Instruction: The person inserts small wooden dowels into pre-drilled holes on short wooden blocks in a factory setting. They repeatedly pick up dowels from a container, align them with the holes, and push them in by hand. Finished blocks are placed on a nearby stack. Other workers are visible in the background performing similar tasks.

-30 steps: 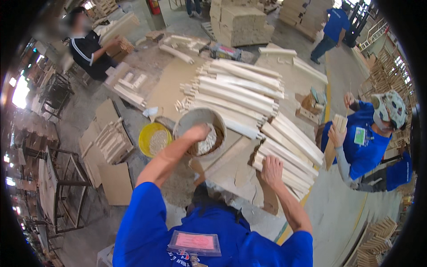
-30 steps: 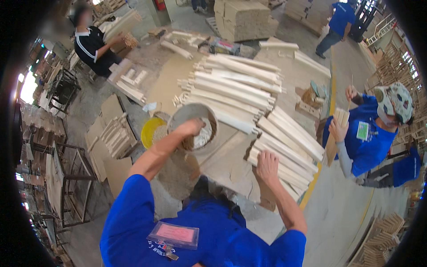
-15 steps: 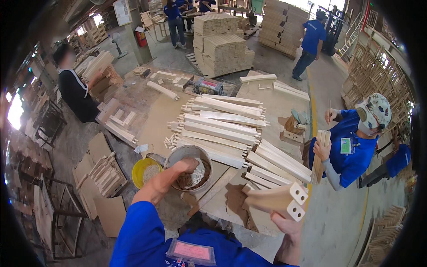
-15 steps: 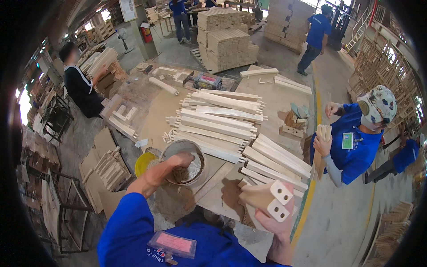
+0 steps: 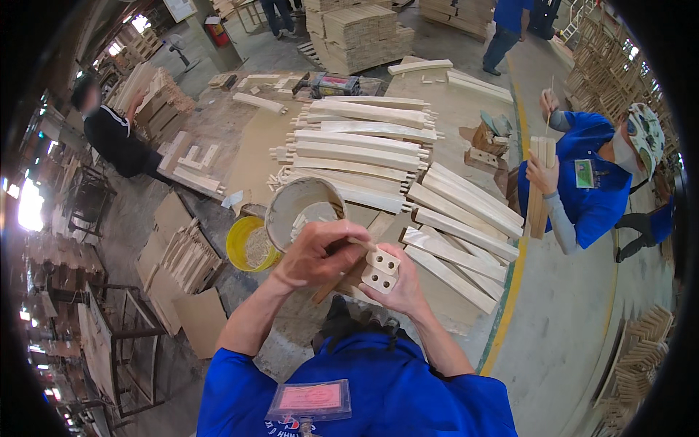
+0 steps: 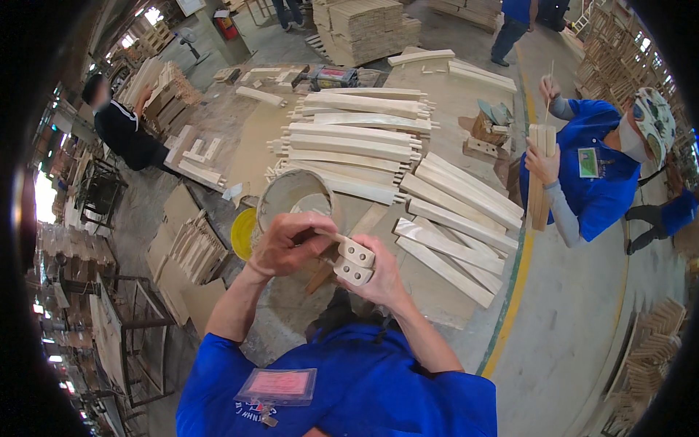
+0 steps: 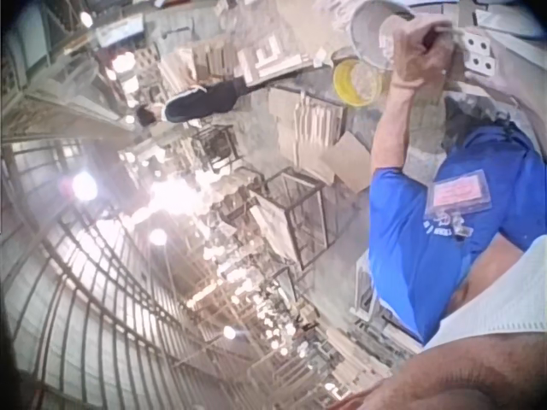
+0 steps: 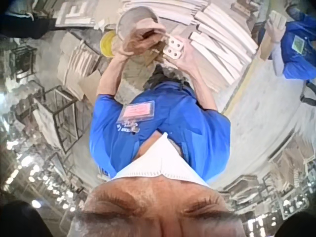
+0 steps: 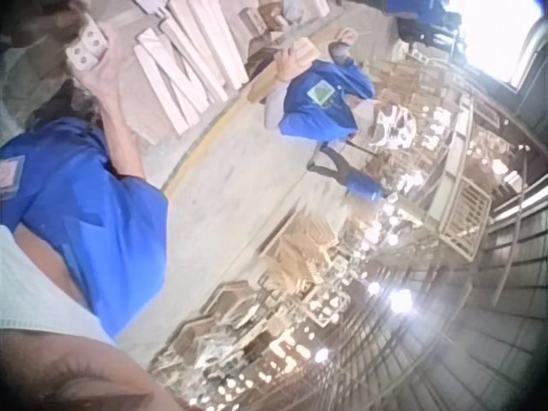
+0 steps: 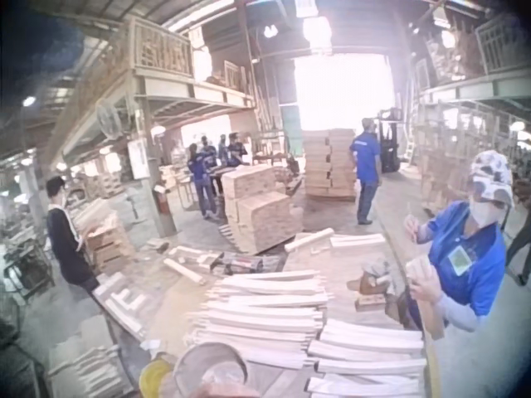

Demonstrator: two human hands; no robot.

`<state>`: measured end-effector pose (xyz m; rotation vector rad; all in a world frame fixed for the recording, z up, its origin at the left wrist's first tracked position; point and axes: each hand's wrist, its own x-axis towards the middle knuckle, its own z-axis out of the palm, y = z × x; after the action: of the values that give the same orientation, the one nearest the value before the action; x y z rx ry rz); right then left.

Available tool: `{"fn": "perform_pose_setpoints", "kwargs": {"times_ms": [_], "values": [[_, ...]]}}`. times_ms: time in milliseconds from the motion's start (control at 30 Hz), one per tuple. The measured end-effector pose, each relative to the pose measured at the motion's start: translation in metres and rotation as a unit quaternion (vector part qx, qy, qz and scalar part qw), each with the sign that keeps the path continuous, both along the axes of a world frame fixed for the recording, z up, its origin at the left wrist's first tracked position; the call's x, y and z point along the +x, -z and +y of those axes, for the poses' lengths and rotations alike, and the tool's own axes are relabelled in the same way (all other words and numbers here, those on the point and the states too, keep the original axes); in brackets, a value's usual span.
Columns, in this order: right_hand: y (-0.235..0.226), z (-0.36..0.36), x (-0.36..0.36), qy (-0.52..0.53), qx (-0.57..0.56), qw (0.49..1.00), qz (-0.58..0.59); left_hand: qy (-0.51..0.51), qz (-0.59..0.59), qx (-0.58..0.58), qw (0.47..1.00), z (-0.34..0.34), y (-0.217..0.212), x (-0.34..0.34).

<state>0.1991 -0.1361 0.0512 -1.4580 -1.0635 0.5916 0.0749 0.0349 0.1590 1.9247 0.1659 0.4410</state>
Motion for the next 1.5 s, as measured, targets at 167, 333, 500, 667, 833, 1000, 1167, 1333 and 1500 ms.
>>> {"fn": "perform_pose_setpoints", "kwargs": {"times_ms": [167,333,500,667,833,1000,1167,1333,1500], "values": [[0.002,0.002,0.000,-0.009,0.023,0.999,-0.028,0.022,0.068,0.045,0.996,-0.003,-0.005,0.000],[0.006,0.009,-0.001,-0.024,0.024,0.999,-0.041,0.040,0.081,0.245,0.965,-0.009,-0.020,0.006],[0.033,0.011,-0.009,-0.015,0.022,0.999,0.036,0.107,0.077,0.360,0.924,-0.014,-0.024,0.008],[0.008,0.019,-0.011,0.004,0.003,0.998,0.057,0.129,0.067,0.291,0.946,-0.003,-0.015,0.014],[0.045,0.017,0.001,0.096,-0.043,0.893,0.438,0.144,0.078,-0.017,0.986,0.079,0.009,0.040],[0.010,0.019,0.011,0.051,-0.056,0.993,0.091,0.100,0.291,0.388,0.869,0.166,0.202,0.019],[0.028,0.012,0.005,0.078,-0.068,0.993,0.052,0.138,0.419,0.347,0.828,0.145,0.274,0.030],[0.034,0.012,-0.008,0.096,-0.037,0.994,0.043,0.142,0.495,0.348,0.784,0.132,0.243,0.032],[0.025,0.010,-0.011,0.092,-0.043,0.991,0.085,0.122,0.538,0.192,0.812,0.135,0.202,0.037]]}}
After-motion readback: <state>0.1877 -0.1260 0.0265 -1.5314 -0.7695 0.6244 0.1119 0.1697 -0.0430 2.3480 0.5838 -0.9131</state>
